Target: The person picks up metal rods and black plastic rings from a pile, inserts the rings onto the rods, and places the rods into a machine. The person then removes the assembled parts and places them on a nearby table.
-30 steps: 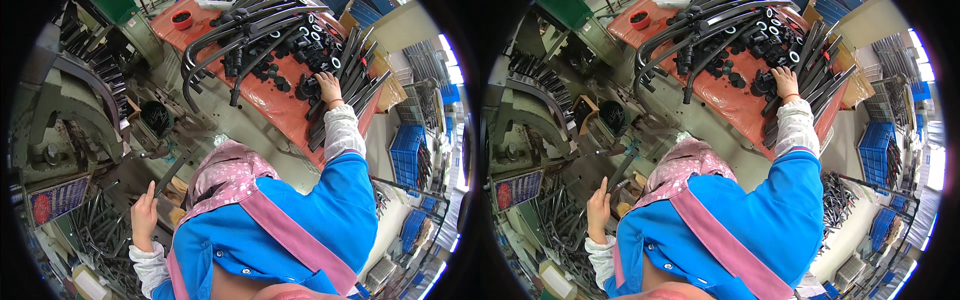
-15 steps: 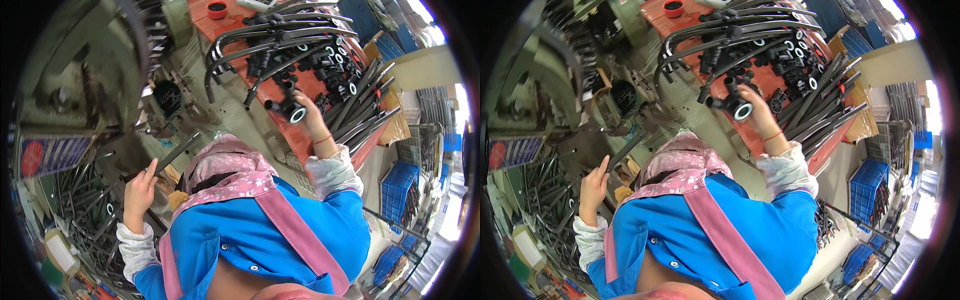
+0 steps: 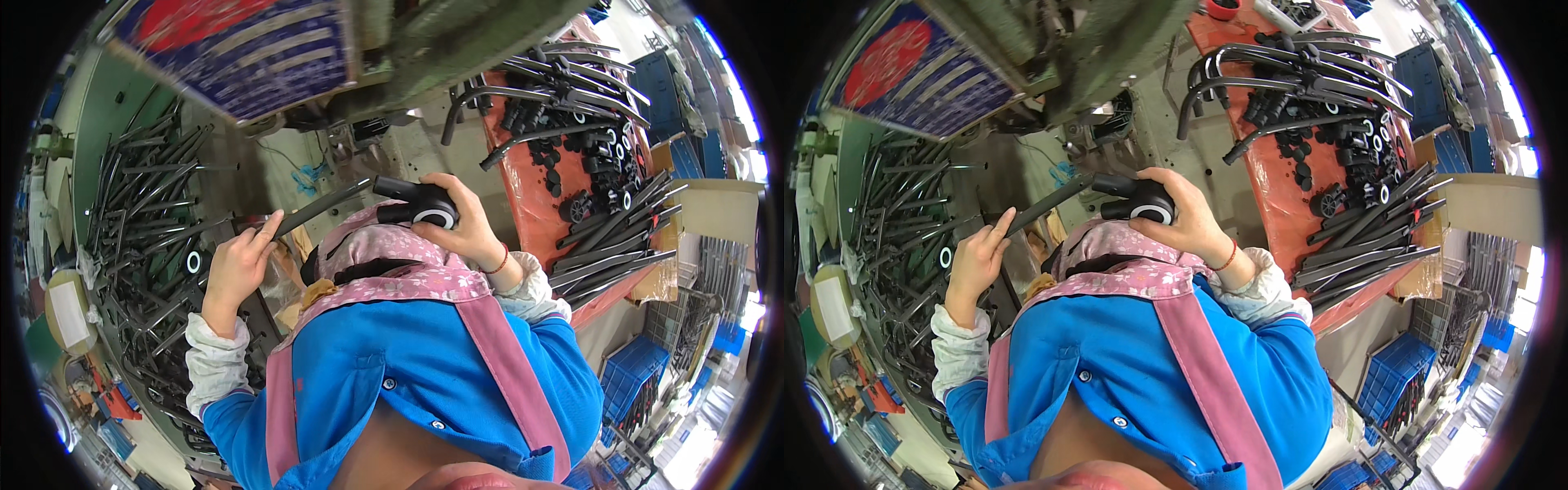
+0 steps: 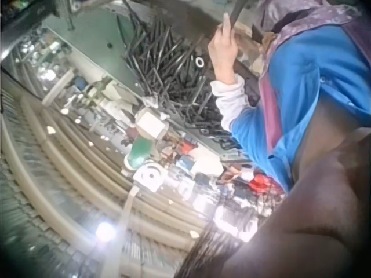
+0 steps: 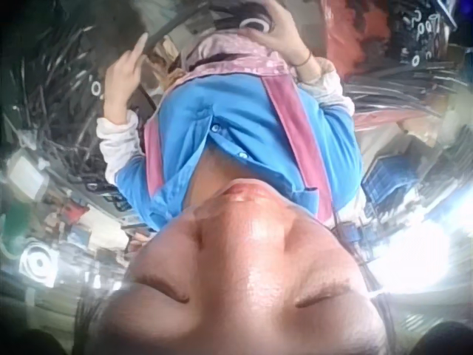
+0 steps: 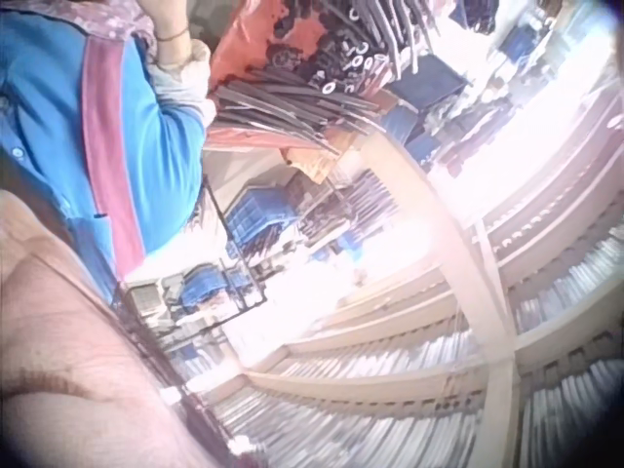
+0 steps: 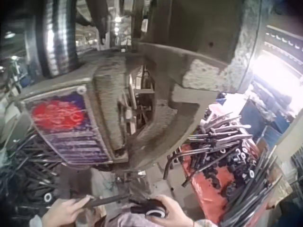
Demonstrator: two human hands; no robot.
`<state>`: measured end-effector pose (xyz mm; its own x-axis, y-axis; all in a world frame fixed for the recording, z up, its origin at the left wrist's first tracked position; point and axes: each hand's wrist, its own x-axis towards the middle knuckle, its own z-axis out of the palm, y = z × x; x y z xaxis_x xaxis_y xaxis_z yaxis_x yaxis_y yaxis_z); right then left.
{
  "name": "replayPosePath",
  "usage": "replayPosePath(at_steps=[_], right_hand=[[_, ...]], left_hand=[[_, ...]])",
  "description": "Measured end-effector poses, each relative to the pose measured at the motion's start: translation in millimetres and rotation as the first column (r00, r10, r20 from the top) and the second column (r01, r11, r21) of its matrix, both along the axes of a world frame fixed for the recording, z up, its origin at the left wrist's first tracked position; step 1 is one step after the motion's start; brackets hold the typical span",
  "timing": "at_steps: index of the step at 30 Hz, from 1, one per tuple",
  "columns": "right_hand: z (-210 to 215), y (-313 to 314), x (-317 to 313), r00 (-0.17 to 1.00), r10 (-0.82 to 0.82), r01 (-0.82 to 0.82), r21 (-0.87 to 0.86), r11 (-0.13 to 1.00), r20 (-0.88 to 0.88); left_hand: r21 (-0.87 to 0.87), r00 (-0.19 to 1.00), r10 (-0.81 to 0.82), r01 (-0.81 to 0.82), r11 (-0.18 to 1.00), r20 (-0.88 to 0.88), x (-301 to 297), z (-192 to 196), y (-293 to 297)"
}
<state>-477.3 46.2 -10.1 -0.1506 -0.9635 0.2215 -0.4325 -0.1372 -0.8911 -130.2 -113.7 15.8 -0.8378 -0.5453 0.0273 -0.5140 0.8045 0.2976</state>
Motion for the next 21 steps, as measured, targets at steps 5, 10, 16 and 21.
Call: replayPosePath(at_steps=[5,10,16,21], right_hand=[[3.3,-13.7,13.2,0.984,-0.012,0.01,0.014,1.0,0.179],[-11.7,-24.4,16.4,0.905,-0.086,0.076,0.04,0.996,0.417],[-3.4,-32.8,15.0,0.9,-0.1,0.054,0.119,0.991,0.425],[-15.3,-25.6,15.0,0.924,-0.149,0.106,0.14,0.984,0.352]], left_hand=[[-0.063,0.999,-0.007,0.009,0.998,0.038,15.0,2.6,-2.7],[-0.016,0.999,0.023,-0.024,1.0,-0.038,25.6,-1.3,-13.6],[-0.039,0.999,0.042,-0.042,0.998,-0.017,33.9,-3.1,-14.4],[-0.091,0.999,-0.002,-0.002,0.996,-0.043,30.0,-4.1,-20.5]])
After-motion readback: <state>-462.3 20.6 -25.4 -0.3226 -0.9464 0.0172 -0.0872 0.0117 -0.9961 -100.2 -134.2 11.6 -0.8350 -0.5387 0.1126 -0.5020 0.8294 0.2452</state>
